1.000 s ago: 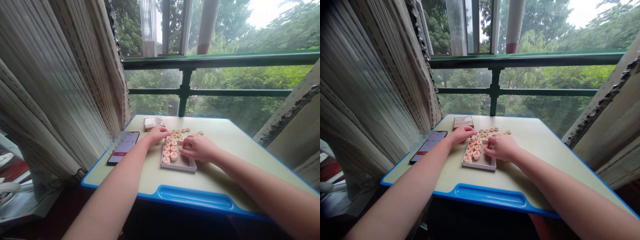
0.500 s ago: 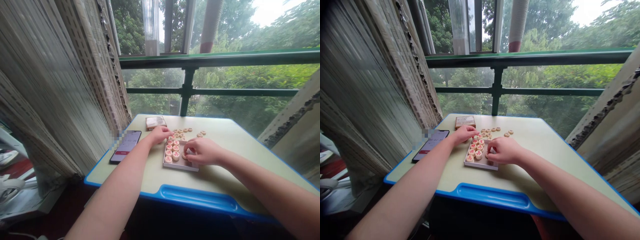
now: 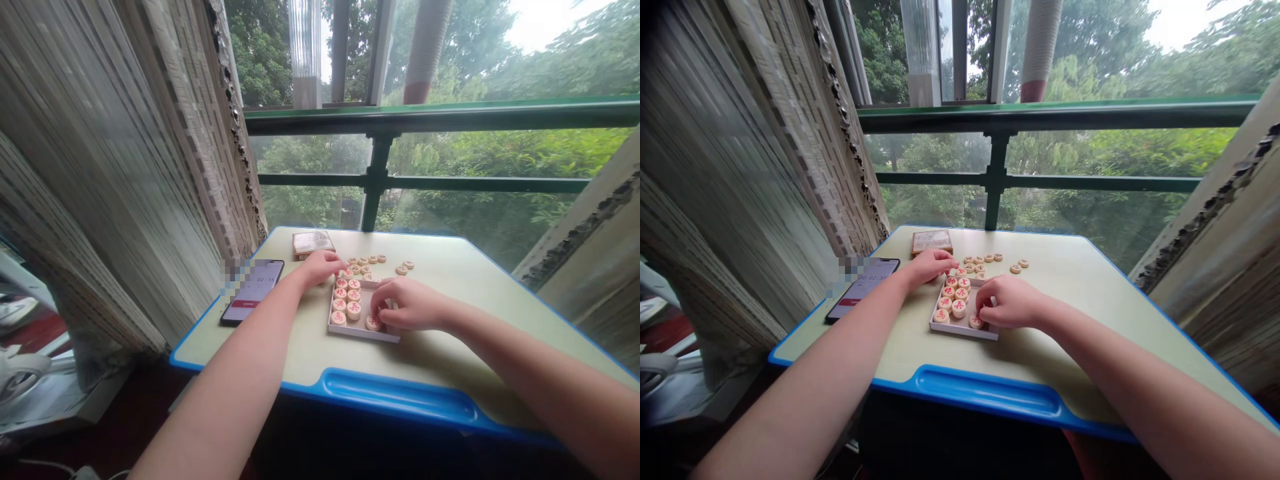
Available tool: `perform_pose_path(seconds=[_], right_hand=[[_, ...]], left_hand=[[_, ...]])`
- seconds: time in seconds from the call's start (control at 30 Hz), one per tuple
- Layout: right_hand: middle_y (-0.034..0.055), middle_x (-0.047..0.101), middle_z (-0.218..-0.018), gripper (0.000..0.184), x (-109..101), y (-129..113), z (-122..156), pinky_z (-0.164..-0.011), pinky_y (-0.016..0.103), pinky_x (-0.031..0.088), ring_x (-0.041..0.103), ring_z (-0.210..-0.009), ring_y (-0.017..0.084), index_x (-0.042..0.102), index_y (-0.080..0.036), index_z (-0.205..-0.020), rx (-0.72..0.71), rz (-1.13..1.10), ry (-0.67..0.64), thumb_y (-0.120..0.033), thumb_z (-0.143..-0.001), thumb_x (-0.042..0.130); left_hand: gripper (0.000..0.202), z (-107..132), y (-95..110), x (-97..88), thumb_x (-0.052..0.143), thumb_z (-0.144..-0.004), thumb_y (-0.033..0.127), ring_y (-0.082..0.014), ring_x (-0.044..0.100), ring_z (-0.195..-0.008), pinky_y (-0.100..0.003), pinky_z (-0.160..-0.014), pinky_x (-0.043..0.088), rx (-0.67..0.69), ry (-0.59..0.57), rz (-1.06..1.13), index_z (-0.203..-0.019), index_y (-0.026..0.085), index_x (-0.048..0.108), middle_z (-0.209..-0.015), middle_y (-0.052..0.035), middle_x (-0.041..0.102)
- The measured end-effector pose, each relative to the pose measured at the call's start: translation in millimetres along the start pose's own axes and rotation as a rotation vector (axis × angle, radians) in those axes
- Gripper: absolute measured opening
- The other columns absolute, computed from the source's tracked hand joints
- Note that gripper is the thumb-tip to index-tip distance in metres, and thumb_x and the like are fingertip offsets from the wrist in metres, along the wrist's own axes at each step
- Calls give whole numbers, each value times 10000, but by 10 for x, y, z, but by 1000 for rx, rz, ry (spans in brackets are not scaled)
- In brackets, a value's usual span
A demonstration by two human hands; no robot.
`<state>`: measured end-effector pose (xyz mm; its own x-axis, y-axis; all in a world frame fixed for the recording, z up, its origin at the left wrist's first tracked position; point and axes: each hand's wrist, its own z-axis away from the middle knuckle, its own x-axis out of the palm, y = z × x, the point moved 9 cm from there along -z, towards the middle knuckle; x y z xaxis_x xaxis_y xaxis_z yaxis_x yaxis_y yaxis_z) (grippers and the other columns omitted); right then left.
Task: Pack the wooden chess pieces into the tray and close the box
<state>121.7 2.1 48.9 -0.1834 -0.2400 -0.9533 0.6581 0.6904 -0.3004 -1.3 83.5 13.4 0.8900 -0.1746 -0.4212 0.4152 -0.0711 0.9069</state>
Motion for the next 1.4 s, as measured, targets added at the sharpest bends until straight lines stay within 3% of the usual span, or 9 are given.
perform_pose_path(seconds=[0.23, 0.7, 1.1, 1.4], right_hand=[[25, 648, -700, 205, 62, -24, 15, -634, 227, 405, 547, -656, 136, 699, -170, -727, -37, -57, -86, -136, -629, 523], [4, 640, -694, 149, 83, -80, 23, -585, 220, 392, 539, -611, 114, 716, -211, -795, -97, -101, -79, -273, -715, 607], [38, 656, -659, 175, 56, -119, -19, -632, 247, 396, 517, -726, 160, 730, -204, -749, -188, -19, 55, -337, -758, 615], [27, 655, -662, 171, 58, -176, -29, -672, 257, 404, 531, -682, 144, 720, -187, -753, -228, -7, 64, -319, -765, 612]], left_hand=[[376, -21, -23, 12, 683, -572, 477, -51, 308, -454, -210, -435, 216, 9, -13, 15, -739, 142, 642, -548, 35, 480], [367, 0, -16, 11, 661, -605, 481, -44, 308, -427, -205, -416, 213, -8, -8, -15, -744, 142, 638, -567, 26, 510], [391, -7, -20, 17, 663, -599, 498, -46, 289, -429, -199, -409, 197, 9, -18, -27, -752, 140, 633, -525, 40, 461], [396, -8, -33, 51, 680, -577, 516, -47, 278, -415, -207, -407, 192, -7, -52, -6, -707, 148, 611, -488, 57, 391]])
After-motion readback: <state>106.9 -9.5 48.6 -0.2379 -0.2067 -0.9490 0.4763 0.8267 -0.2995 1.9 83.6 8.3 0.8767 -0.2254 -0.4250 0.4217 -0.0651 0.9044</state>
